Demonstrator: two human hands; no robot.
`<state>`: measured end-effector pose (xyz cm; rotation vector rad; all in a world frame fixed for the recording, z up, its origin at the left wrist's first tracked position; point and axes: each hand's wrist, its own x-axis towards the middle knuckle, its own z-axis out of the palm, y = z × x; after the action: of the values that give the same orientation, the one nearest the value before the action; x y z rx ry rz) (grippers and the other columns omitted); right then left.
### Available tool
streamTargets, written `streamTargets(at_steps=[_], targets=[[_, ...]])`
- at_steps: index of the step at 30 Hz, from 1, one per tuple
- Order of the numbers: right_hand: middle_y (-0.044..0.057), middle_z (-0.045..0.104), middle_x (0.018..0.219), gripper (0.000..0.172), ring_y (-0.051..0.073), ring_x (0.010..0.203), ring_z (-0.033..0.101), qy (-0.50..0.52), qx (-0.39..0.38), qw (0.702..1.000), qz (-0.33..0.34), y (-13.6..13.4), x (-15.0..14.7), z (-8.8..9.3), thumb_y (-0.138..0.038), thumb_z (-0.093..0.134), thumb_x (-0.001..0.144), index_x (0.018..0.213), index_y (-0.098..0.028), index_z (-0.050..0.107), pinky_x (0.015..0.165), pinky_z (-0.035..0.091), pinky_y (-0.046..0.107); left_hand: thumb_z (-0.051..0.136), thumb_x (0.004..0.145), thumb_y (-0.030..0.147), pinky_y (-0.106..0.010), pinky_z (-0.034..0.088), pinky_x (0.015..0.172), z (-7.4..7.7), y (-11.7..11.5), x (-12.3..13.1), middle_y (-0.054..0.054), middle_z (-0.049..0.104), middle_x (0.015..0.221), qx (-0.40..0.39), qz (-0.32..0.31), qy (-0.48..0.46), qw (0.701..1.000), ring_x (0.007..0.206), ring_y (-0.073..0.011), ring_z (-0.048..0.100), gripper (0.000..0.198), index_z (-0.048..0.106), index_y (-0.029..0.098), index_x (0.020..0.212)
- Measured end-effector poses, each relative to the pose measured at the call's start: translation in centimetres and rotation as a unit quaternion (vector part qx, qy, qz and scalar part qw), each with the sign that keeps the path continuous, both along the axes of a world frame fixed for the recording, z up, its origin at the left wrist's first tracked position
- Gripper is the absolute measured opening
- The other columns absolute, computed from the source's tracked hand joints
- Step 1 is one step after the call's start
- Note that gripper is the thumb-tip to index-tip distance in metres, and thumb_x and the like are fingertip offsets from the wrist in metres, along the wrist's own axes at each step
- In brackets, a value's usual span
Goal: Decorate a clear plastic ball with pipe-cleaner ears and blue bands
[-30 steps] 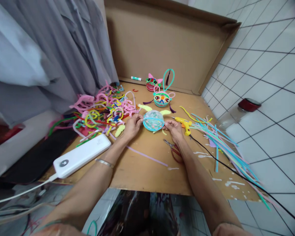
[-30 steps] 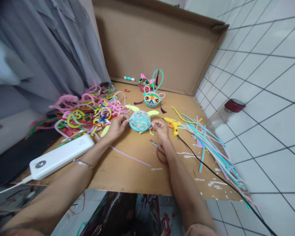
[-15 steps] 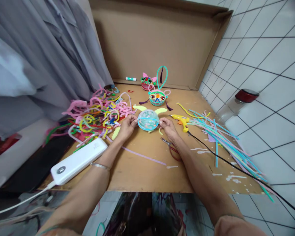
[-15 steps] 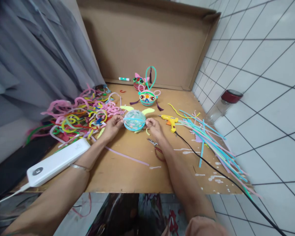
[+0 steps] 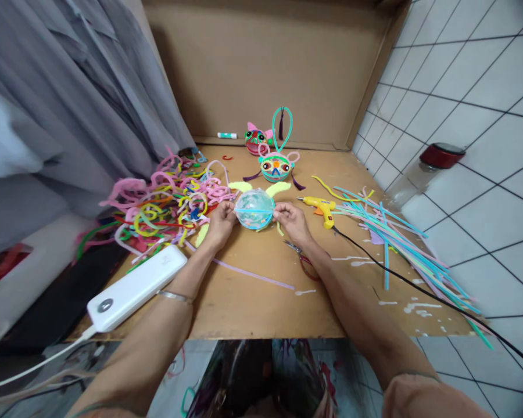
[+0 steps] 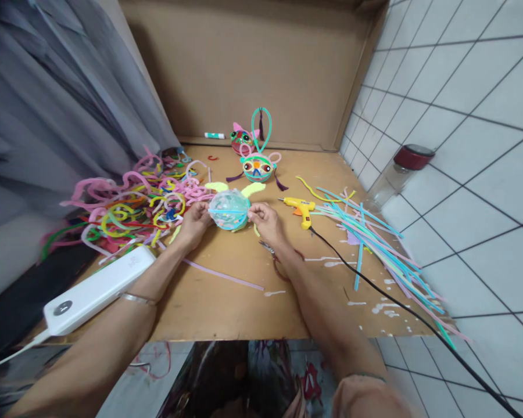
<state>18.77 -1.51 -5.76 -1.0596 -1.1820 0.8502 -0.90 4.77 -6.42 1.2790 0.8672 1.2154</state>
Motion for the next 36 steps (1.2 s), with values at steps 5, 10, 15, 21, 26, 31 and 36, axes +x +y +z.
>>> streamTargets(at_steps=[5, 10, 15, 21, 26, 31, 36], targets=[[-0.002, 0.059, 0.073, 0.022, 0.011, 0.062, 0.057, 0.019, 0.002, 1.000, 0.013, 0.1, 0.3, -0.1, -0.038, 0.071, 0.066, 0.068, -0.021, 0.057, 0.066, 0.046, 0.027, 0.074, 0.068, 0.033, -0.025, 0.044, 0.062, -0.2, 0.1, -0.1, 0.007, 0.057, 0.062, 0.003, -0.004, -0.004, 1.000, 0.055, -0.0106, 0.054, 0.033, 0.046, 0.021, 0.081], [-0.003, 0.063, 0.063, 0.023, 0.014, 0.061, 0.059, 0.048, -0.050, 0.997, 0.029, 0.0, 0.8, 0.2, -0.037, 0.073, 0.063, 0.068, -0.021, 0.058, 0.066, 0.045, 0.027, 0.075, 0.068, 0.036, -0.026, 0.046, 0.064, 0.0, 0.0, -0.1, 0.005, 0.059, 0.064, 0.000, -0.011, 0.006, 1.000, 0.057, -0.0117, 0.056, 0.034, 0.047, 0.021, 0.080], [-0.001, 0.066, 0.059, 0.020, 0.015, 0.062, 0.060, 0.061, -0.075, 0.995, 0.024, 0.0, 1.2, 0.4, -0.034, 0.073, 0.061, 0.064, -0.021, 0.058, 0.065, 0.045, 0.027, 0.075, 0.068, 0.035, -0.026, 0.047, 0.068, 0.6, -0.4, 0.1, 0.005, 0.060, 0.063, 0.010, -0.020, 0.002, 1.000, 0.059, -0.0110, 0.057, 0.032, 0.048, 0.020, 0.078], [-0.002, 0.065, 0.059, 0.023, 0.013, 0.060, 0.058, 0.062, -0.087, 0.994, 0.018, 0.0, 1.8, 0.3, -0.033, 0.077, 0.056, 0.064, -0.020, 0.060, 0.066, 0.047, 0.028, 0.074, 0.069, 0.035, -0.024, 0.046, 0.066, 0.8, -0.6, 0.1, 0.005, 0.059, 0.062, 0.019, -0.025, 0.010, 0.999, 0.059, -0.0102, 0.055, 0.029, 0.051, 0.019, 0.077], [-0.002, 0.066, 0.062, 0.024, 0.012, 0.060, 0.058, 0.062, -0.072, 0.995, 0.015, 0.0, 2.4, 0.3, -0.033, 0.079, 0.057, 0.065, -0.020, 0.060, 0.066, 0.048, 0.028, 0.074, 0.071, 0.035, -0.024, 0.045, 0.067, 0.8, -0.8, 0.2, 0.004, 0.059, 0.065, 0.012, -0.046, 0.015, 0.999, 0.062, -0.0108, 0.055, 0.029, 0.052, 0.018, 0.080], [-0.002, 0.066, 0.067, 0.025, 0.012, 0.061, 0.057, 0.045, -0.078, 0.996, 0.009, -0.1, 3.0, 0.3, -0.034, 0.079, 0.058, 0.066, -0.021, 0.059, 0.063, 0.047, 0.027, 0.073, 0.072, 0.029, -0.024, 0.044, 0.067, 1.1, -0.8, 0.5, 0.003, 0.061, 0.068, 0.035, -0.041, 0.025, 0.998, 0.064, -0.0110, 0.056, 0.024, 0.053, 0.018, 0.081], [-0.003, 0.064, 0.065, 0.026, 0.010, 0.058, 0.054, 0.047, -0.091, 0.995, 0.006, -0.2, 3.4, 0.3, -0.030, 0.082, 0.053, 0.065, -0.021, 0.060, 0.061, 0.045, 0.026, 0.067, 0.074, 0.020, -0.026, 0.047, 0.074, 1.6, -1.0, 0.5, 0.001, 0.062, 0.074, 0.073, -0.016, 0.057, 0.996, 0.071, -0.0131, 0.060, 0.014, 0.055, 0.017, 0.080]])
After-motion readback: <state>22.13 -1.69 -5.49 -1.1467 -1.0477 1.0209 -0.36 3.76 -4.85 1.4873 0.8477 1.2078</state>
